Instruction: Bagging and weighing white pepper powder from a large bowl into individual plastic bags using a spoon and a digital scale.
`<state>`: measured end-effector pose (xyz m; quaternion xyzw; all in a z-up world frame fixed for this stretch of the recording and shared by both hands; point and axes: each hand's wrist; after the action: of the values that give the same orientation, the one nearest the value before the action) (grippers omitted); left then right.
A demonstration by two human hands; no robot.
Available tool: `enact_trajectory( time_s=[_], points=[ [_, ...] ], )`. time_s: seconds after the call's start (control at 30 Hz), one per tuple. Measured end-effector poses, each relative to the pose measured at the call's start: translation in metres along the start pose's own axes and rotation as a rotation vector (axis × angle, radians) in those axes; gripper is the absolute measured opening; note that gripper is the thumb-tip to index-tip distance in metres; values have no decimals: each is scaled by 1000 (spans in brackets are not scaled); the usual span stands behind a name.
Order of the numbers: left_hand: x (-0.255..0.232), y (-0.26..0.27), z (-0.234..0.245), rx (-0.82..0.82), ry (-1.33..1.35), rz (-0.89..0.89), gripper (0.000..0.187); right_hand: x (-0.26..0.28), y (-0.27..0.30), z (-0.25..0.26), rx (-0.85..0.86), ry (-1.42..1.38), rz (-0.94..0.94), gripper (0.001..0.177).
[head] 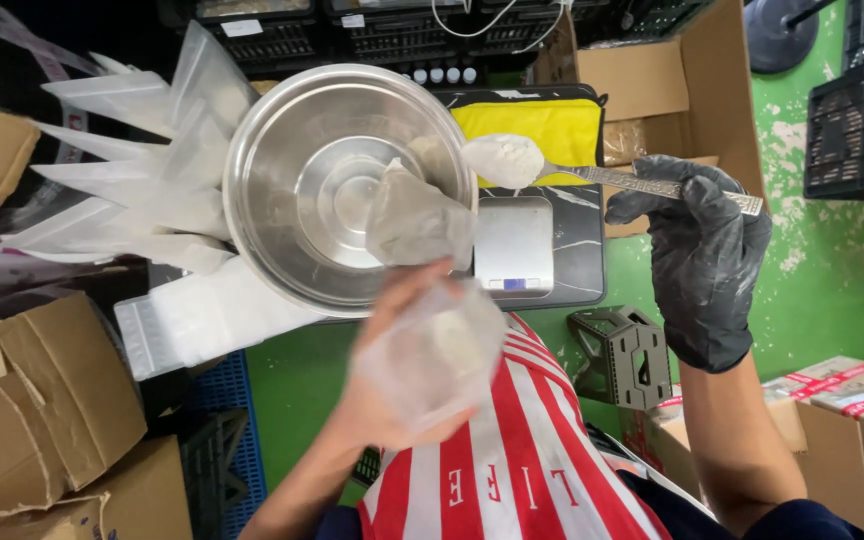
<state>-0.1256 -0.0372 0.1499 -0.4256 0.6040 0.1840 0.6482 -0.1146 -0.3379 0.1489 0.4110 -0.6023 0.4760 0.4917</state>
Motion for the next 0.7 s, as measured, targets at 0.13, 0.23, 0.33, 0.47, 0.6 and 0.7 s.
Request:
enact_trajectory(
  time_s=[0.13,0.23,0.33,0.47,0.6,0.7],
  points=[
    [-16,12,57,-135,117,-74,105,10,-5,-30,101,207,26,45],
    [-6,2,97,-215,-524,32,94,0,-5,-44,68,250,21,40],
    [36,-3,125,-216,-631,104,93,-7,-7,-62,32,-80,-31,30],
    [91,-2,145,-174,-655,191,104,-21,-7,-94,-3,-167,-31,23],
    [116,-4,151,-141,-662,224,118,-13,-11,-135,99,39,-5,27],
    [132,-5,148,-117,-625,226,121,6,-8,-191,165,340,47,27]
  ],
)
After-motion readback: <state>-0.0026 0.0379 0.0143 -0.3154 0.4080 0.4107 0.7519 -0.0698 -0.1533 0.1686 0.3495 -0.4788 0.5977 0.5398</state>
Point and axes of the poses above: each hand's wrist, its own y-axis away from the middle knuckle, its own z-axis out of the back of the hand, x = y × z, and after that the axes turned 11 degrees about x, right-handed
